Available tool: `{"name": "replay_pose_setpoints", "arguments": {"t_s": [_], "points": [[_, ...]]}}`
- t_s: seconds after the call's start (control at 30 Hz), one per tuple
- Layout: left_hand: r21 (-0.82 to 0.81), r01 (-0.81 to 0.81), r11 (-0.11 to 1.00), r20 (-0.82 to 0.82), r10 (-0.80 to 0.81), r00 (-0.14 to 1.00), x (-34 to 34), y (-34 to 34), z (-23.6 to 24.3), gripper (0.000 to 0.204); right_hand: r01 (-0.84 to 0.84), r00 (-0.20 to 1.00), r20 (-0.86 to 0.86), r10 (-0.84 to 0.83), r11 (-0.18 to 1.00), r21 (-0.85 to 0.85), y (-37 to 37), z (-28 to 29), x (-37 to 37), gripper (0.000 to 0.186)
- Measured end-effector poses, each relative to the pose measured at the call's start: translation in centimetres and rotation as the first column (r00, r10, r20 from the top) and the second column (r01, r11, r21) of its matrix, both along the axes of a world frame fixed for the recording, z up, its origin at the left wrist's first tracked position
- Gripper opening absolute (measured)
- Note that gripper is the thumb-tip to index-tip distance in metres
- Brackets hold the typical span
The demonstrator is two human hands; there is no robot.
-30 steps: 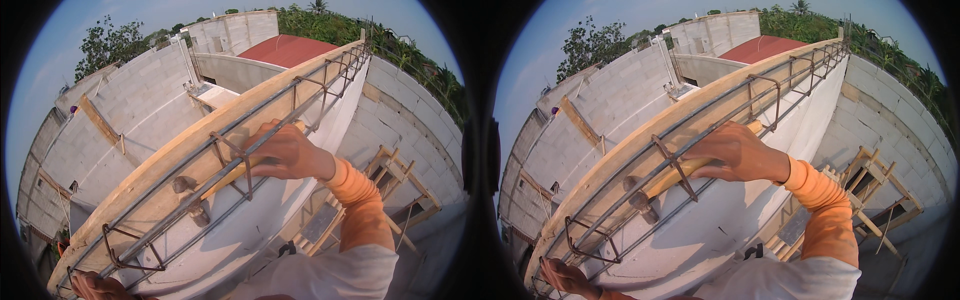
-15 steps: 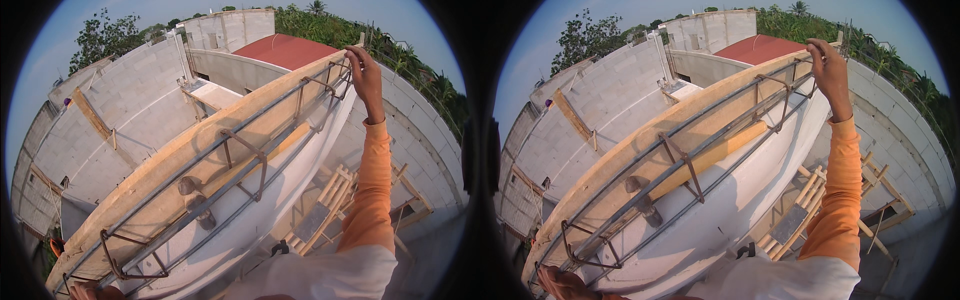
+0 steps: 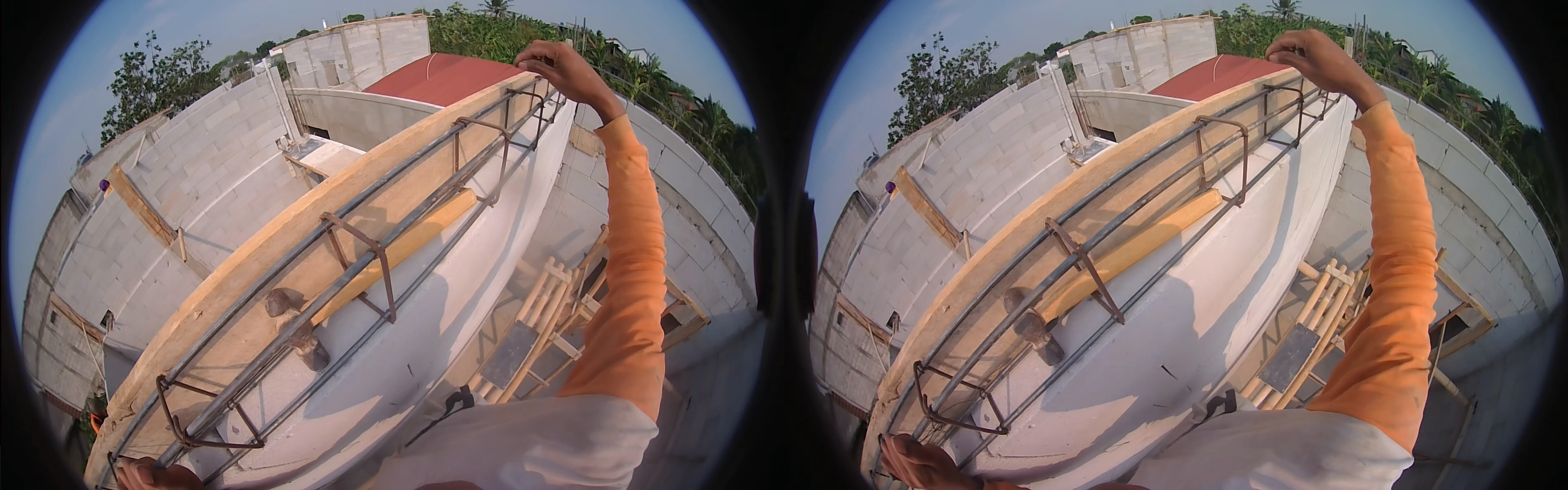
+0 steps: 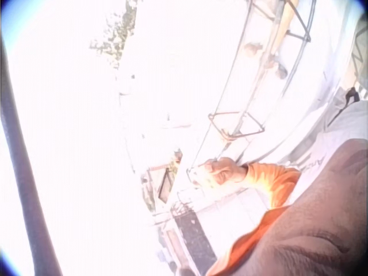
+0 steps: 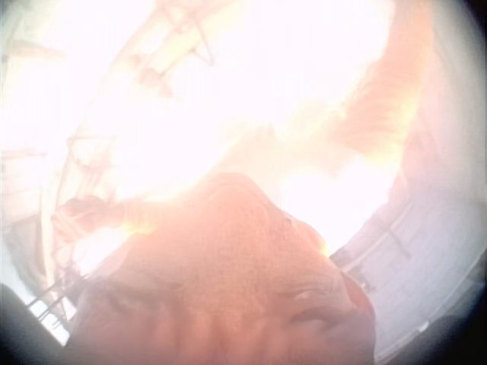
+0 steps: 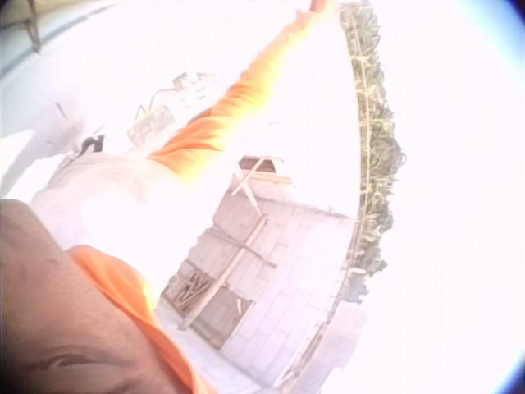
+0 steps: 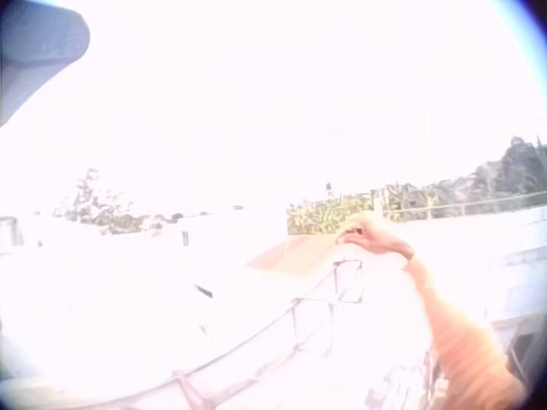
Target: The person hammers nails into wooden boards using a hammer and ties wire to secure formwork around rebar on top of a wall.
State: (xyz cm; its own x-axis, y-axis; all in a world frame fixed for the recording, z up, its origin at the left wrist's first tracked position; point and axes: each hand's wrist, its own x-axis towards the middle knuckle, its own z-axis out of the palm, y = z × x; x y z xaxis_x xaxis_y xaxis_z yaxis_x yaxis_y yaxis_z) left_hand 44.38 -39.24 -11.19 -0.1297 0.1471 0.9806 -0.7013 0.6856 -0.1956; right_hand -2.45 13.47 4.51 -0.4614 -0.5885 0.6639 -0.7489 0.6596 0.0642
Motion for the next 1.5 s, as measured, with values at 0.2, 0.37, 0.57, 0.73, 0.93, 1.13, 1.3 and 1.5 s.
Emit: {"name": "replay_pose_setpoints", "arguments": {"t_s": [0.2,0.37,0.57,0.73,0.93,1.13,1.3,1.5], "points": [[0.009,0.014,1.0,0.019,-0.015,1.0,0.1,0.3,0.0,0.019,0.134,0.989,0.089,-0.118,0.968,-0.212,-3.4,-5.9,7.5,0.021],[0.007,0.014,1.0,0.034,-0.014,0.999,0.3,0.9,0.8,0.019,0.074,0.997,0.029,-0.069,0.862,-0.502,-4.3,-10.2,7.2,0.022],[0.036,-0.002,0.999,0.058,0.0,0.998,0.0,1.2,0.9,0.018,0.082,0.983,0.173,0.057,0.709,-0.7,-1.2,-13.2,4.6,0.02],[0.06,-0.04,0.997,0.088,0.034,0.995,0.2,2.1,1.6,0.017,0.072,0.926,0.215,0.311,0.412,-0.908,-3.0,-15.5,4.0,0.023],[0.188,-0.076,0.979,0.152,0.048,0.987,1.0,3.2,1.9,0.017,0.222,0.54,0.118,0.833,-0.006,-0.975,-3.3,-16.7,2.4,0.034],[0.226,-0.223,0.948,0.336,0.139,0.932,2.1,3.8,2.6,0.015,0.268,0.303,-0.019,0.953,-0.104,-0.958,-3.3,-16.7,2.4,0.039],[0.268,-0.136,0.954,0.317,0.046,0.947,1.5,7.0,4.4,0.014,0.274,0.284,-0.019,0.959,-0.1,-0.957,-3.7,-16.6,2.7,0.036],[0.392,-0.106,0.914,0.197,0.03,0.98,-0.3,9.0,4.1,0.018,0.255,0.386,0.004,0.923,-0.102,-0.962,-3.9,-16.5,3.3,0.029]]}}
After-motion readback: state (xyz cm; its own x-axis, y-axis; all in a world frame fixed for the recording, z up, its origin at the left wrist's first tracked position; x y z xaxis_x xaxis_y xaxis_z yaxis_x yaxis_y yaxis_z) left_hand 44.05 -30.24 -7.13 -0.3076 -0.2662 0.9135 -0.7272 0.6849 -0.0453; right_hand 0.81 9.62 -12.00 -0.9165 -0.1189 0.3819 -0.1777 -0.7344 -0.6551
